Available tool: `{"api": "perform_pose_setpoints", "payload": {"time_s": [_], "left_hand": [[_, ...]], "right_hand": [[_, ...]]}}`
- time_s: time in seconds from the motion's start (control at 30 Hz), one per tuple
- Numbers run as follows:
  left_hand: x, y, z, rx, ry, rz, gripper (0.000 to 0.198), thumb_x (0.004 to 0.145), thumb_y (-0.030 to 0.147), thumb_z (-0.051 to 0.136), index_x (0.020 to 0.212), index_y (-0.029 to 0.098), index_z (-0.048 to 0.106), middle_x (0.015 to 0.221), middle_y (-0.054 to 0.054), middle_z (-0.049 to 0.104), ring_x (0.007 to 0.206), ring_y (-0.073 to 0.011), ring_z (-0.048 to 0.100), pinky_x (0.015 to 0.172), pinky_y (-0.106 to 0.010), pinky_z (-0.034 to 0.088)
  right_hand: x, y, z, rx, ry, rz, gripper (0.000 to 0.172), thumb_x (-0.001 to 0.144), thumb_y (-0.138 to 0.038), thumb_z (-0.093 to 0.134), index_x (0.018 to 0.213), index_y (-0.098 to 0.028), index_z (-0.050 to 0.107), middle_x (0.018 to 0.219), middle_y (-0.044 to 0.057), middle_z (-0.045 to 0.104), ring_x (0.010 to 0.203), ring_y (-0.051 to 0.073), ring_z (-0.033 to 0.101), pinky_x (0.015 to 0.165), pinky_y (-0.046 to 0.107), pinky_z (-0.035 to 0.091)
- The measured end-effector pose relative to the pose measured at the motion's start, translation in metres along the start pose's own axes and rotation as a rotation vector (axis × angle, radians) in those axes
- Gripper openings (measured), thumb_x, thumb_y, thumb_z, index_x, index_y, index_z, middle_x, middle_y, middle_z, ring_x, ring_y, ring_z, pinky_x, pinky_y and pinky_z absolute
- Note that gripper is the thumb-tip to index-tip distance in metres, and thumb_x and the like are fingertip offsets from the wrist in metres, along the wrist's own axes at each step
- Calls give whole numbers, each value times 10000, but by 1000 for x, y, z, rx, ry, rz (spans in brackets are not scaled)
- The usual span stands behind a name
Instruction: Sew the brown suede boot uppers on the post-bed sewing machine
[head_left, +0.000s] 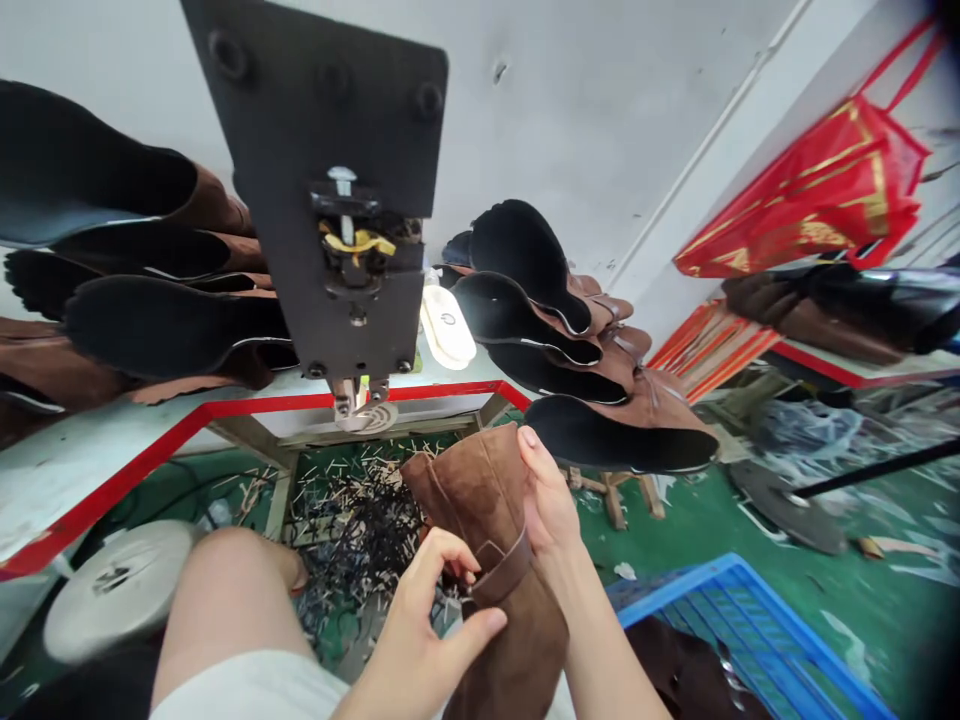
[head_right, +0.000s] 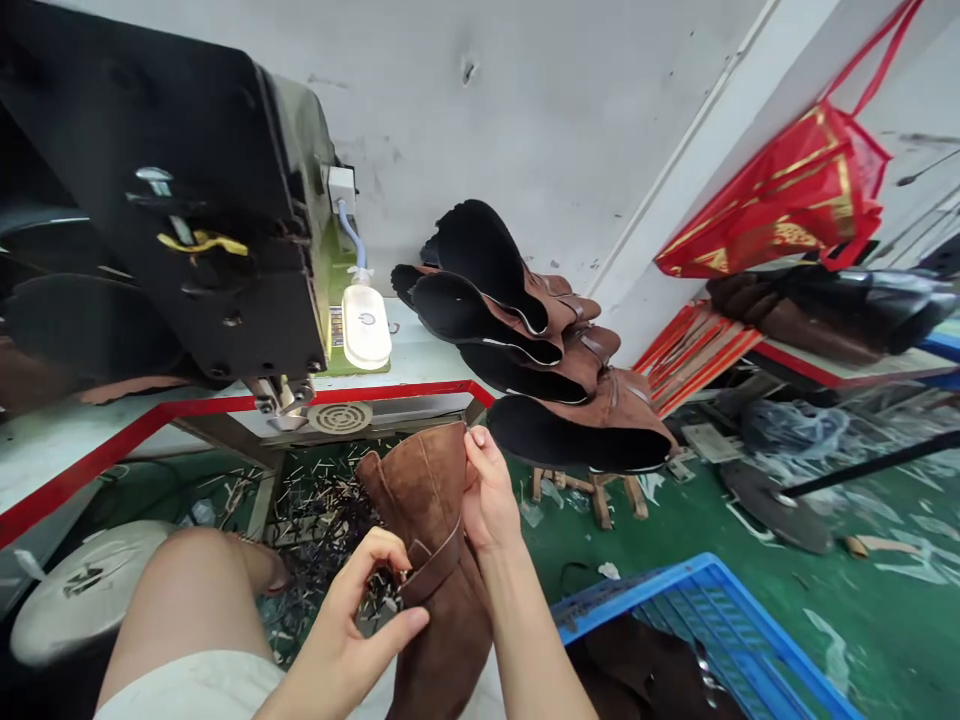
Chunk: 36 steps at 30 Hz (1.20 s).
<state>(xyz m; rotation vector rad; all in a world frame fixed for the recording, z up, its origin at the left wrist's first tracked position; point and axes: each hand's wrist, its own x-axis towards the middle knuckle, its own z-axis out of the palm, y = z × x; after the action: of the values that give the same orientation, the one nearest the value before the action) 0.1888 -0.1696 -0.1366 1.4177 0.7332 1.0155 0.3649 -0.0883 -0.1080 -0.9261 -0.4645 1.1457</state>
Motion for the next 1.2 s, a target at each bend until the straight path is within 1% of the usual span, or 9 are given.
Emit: {"api": "perform_pose_setpoints", "payload": {"time_s": [0.13, 0.33, 0.47, 0.53, 0.63, 0.87, 0.97, 1.07, 1.2], "left_hand": [[2, 9, -6, 107, -55, -75, 198, 991, 303, 575, 851, 225, 460, 893, 5, 472, 867, -187, 458, 810, -297, 348], [11, 32, -52, 126, -209, -246, 335, 1037, 481, 470, 828, 221, 441, 837, 11, 457, 820, -178, 429, 752, -288, 344], [21, 50, -72, 63, -332, -367, 226, 943, 371, 642, 1042, 246, 482, 835, 54, 470, 743, -140, 401, 676, -247, 338], [27, 57, -75, 103, -261, -343, 280, 900, 296, 673, 1094, 256, 476, 861, 63, 522, 727, -131, 420, 670, -240, 346], [36, 66, -79, 316, -193, -306, 165, 873, 275, 689, 870, 212, 536, 831, 54, 549, 767, -139, 469, 697, -247, 345], [45, 88, -90, 447, -376, -268, 197, 869, 278, 721, 737, 187, 606, 858, 36, 550, 773, -141, 505, 655, -239, 351], [45, 92, -91, 419, -337, -324, 76, 885, 229, 672, 828, 196, 633, 799, 50, 553, 730, -131, 479, 640, -235, 338], [45, 95, -93, 349, -314, -438, 185, 808, 251, 742, 810, 199, 565, 685, 84, 444, 630, -111, 397, 564, -228, 292], [48, 96, -99, 307, -470, -576, 236, 746, 304, 793, 784, 191, 589, 663, 48, 575, 595, -116, 485, 537, -218, 326]], "right_hand": [[-2, 1, 8, 21, -56, 7, 474, 660, -327, 931, 777, -245, 479, 715, -82, 532, 663, 119, 527, 656, 240, 457], [-1, -2, 19, -40, -121, -52, 461, 672, -308, 936, 762, -221, 493, 727, -70, 442, 670, 105, 394, 658, 206, 376], [5, -6, 24, -83, -133, -140, 458, 675, -326, 943, 741, -214, 505, 741, -65, 435, 695, 113, 359, 672, 203, 345], [9, -9, 27, -96, -134, -177, 458, 677, -333, 943, 739, -214, 505, 757, -61, 436, 717, 118, 366, 687, 209, 341], [12, -13, 29, -111, -148, -189, 466, 677, -335, 943, 737, -215, 497, 763, -58, 433, 718, 121, 363, 681, 220, 330], [13, -17, 31, -125, -170, -164, 448, 704, -327, 924, 750, -218, 491, 745, -61, 429, 685, 116, 352, 640, 217, 326], [14, -20, 31, -124, -171, -147, 448, 706, -318, 919, 757, -227, 483, 721, -63, 434, 654, 116, 357, 590, 220, 312], [16, -23, 32, -118, -164, -144, 464, 687, -317, 931, 756, -229, 481, 711, -63, 443, 643, 113, 364, 569, 210, 314], [17, -26, 35, -119, -161, -147, 468, 667, -313, 941, 758, -223, 491, 712, -66, 439, 636, 102, 355, 572, 186, 330]]}}
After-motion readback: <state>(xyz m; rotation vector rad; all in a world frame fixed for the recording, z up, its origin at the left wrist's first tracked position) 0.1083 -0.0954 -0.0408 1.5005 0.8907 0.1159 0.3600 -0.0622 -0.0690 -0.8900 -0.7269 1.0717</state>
